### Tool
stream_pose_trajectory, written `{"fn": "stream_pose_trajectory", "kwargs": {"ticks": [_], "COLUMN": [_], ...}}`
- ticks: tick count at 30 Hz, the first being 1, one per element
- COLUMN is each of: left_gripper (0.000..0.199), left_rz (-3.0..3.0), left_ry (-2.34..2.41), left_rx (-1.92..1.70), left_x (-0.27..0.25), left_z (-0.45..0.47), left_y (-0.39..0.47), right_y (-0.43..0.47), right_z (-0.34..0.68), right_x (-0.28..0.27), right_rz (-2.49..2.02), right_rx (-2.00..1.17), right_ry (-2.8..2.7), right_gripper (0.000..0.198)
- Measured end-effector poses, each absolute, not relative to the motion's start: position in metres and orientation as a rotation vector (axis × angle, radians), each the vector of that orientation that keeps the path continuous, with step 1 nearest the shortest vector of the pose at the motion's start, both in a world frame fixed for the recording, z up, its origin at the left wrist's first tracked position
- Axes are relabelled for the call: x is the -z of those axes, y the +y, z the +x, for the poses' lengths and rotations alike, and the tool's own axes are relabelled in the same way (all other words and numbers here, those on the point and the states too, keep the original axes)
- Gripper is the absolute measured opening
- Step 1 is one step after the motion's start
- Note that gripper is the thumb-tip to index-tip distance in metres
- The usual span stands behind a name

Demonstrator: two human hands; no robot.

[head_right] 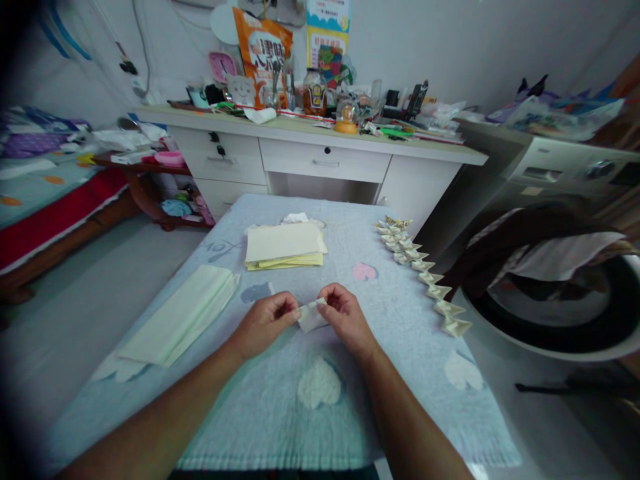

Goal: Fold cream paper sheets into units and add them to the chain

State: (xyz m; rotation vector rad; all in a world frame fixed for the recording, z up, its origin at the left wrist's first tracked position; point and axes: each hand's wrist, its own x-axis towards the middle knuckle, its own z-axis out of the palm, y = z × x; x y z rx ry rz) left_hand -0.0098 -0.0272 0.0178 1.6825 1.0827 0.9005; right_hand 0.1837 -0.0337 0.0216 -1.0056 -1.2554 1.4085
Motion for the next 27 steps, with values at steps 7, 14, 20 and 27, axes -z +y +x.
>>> {"fn": "stream_pose_trajectory", "kwargs": {"ticks": [7,14,20,27], "left_gripper": [0.010,0.015,0.020,0.020], "left_rz": [1.942,1.713,1.414,1.341], "left_ry": [1.213,1.094,1.020,1.046], "left_rx": [-0.999,-0.937,-0.976,-0.996], "left_x": [-0.026,-0.025,-0.019,-0.012], "left_z": [-0.007,-0.004,-0.001,0.001], "left_y": [-0.034,-0.036,-0.032,-0.031], "right_y": [-0.031,-0.030,-0.030,-0.026], "right_z": [0.185,0.189,0.190,0.190], "right_x": [-0.016,-0.023,-0.021,-0.012], "right_rz": [-1.033,-1.065,-1.057,-1.096], "right_rx": [-1.247,-1.307,-1.377,-1.419], "right_ry": [-1.409,-1.338,-1.258,-1.347], "right_gripper": [0.020,0.027,0.028,0.027]}}
